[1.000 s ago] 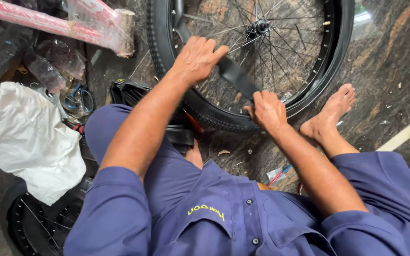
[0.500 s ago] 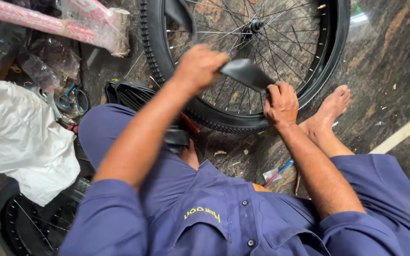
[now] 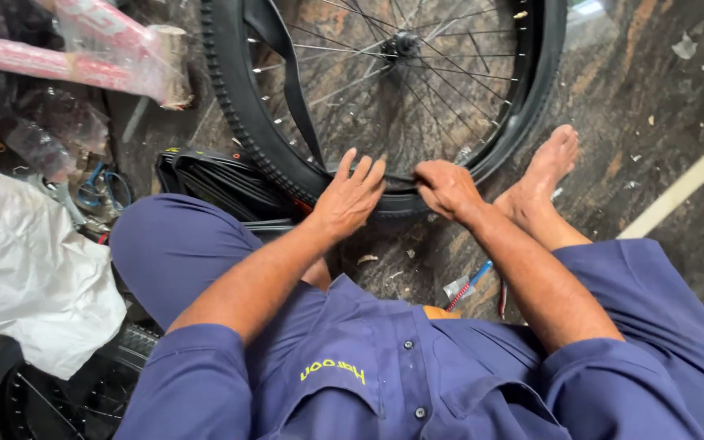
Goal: The person fits an inner tube into a bicycle tire by hand, pushes the tire bead onto the rim, and uses a screwdriver to lever the edge of the tire into place.
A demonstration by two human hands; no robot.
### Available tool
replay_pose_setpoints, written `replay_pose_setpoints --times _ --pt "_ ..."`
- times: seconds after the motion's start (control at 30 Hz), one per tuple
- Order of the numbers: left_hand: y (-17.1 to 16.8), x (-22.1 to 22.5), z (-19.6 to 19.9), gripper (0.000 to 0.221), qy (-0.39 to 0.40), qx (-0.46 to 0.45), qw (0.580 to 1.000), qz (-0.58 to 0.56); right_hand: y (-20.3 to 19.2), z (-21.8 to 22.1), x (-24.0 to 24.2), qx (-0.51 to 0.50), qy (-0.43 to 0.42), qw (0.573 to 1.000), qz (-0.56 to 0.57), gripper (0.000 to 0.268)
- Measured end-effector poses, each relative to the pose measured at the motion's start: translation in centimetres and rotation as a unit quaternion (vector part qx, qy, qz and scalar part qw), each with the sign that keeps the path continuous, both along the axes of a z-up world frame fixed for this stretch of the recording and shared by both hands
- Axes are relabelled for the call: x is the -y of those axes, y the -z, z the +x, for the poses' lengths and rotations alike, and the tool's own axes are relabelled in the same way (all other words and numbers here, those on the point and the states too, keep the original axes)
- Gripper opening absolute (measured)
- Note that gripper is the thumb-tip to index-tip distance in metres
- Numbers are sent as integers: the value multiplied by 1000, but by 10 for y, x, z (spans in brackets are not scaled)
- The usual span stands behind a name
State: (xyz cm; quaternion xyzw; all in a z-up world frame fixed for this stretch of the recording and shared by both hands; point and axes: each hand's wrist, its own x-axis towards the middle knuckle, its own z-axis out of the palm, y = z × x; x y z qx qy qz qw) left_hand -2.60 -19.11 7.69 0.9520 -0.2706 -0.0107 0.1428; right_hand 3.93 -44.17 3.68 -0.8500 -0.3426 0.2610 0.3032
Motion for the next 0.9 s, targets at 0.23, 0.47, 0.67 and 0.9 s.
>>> replay_pose_setpoints --times 0.23,0.47,0.67,0.9 --pt "47 -7 -19 10 45 -129 990 23 12 -3 -13 -116 -57 988 -83 21" --pt "91 12 -35 9 15 -273 962 7 36 -35 -18 -117 -128 975 -135 49" --pt "93 6 -21 10 3 -303 952 52 61 -29 -19 -175 -203 932 -245 58" --pt "28 -50 16 58 127 -204 969 49 93 22 85 -48 -195 874 -442 24"
